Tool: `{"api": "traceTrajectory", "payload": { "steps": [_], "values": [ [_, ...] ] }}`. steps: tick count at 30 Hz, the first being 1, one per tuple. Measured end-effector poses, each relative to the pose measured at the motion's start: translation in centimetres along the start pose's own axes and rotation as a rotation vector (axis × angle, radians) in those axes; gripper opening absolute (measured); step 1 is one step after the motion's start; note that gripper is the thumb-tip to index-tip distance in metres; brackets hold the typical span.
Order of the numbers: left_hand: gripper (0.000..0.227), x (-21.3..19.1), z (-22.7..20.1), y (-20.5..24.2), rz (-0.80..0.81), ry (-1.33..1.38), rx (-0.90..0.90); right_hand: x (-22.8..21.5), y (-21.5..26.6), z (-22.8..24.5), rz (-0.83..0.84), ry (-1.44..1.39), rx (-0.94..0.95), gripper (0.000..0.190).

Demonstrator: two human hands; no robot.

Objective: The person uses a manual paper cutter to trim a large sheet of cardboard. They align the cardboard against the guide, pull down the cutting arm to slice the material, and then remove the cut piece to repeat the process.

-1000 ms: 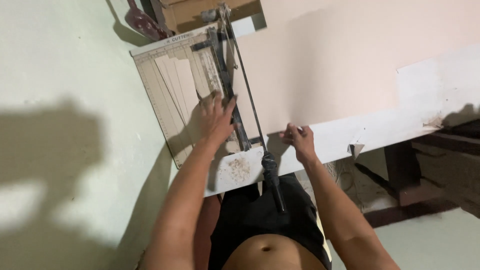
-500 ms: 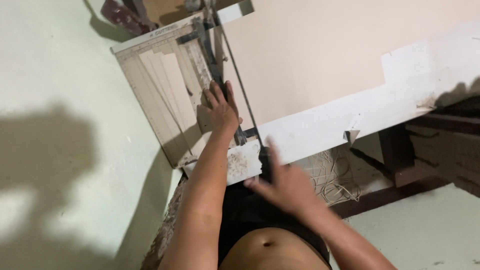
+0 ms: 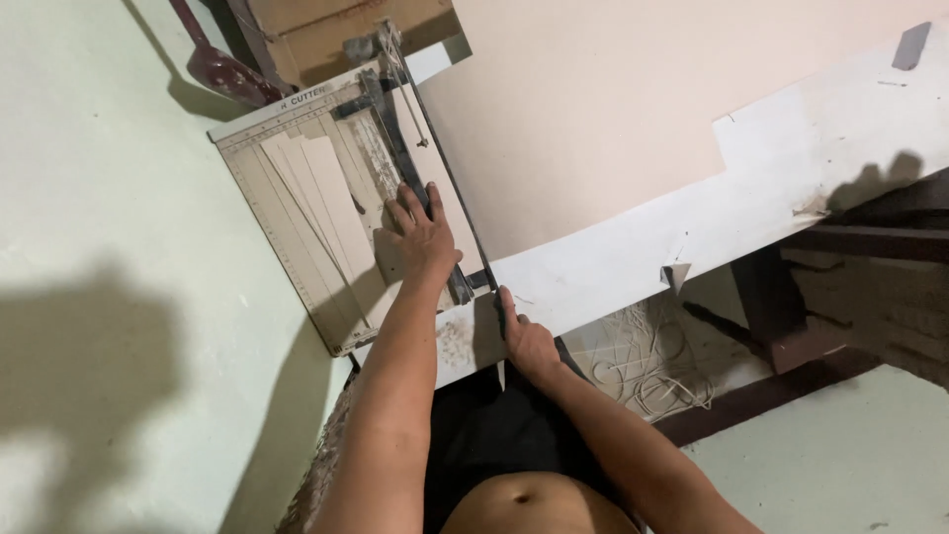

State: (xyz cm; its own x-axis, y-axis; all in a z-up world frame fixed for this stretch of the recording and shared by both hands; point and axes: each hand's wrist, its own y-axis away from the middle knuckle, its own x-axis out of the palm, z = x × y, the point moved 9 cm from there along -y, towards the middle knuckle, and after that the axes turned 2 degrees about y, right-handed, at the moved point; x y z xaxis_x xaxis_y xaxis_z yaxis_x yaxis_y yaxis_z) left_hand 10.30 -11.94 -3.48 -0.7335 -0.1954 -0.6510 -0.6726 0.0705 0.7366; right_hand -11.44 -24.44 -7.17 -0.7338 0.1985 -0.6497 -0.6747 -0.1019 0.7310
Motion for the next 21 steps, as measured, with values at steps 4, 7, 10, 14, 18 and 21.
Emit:
{"api": "traceTrajectory", "payload": {
  "steps": [4,7,10,14,18,21],
  "values": [
    [0.119,-0.6,0.0,0.8,-0.023,-0.031,-0.025,-7.7,4.4,1.4,-0.196,-0.146,-0.059,0.091],
    [0.101,-1.1,-1.2,2.4,-0.062,-0.216,0.031,-17.0,10.0,2.9,-0.023,-0.533,-0.013,0.092],
    [0.071,2.5,-1.0,1.7,-0.059,-0.165,0.132,-21.0,11.5,1.8,0.119,-0.794,0.104,0.097],
    [0.038,7.0,-1.2,1.3,-0.045,-0.055,0.38,-13.9,2.5,-6.8,0.014,-1.187,0.246,0.066],
    [0.022,10.0,3.0,2.4,0.046,-0.737,0.58,-11.4,-3.8,-13.0,-0.242,-1.588,0.482,0.09],
    [0.042,0.7,8.6,5.8,0.228,0.202,-0.051,-8.9,-7.9,-15.9,-0.275,-1.822,0.368,0.049]
  ]
}}
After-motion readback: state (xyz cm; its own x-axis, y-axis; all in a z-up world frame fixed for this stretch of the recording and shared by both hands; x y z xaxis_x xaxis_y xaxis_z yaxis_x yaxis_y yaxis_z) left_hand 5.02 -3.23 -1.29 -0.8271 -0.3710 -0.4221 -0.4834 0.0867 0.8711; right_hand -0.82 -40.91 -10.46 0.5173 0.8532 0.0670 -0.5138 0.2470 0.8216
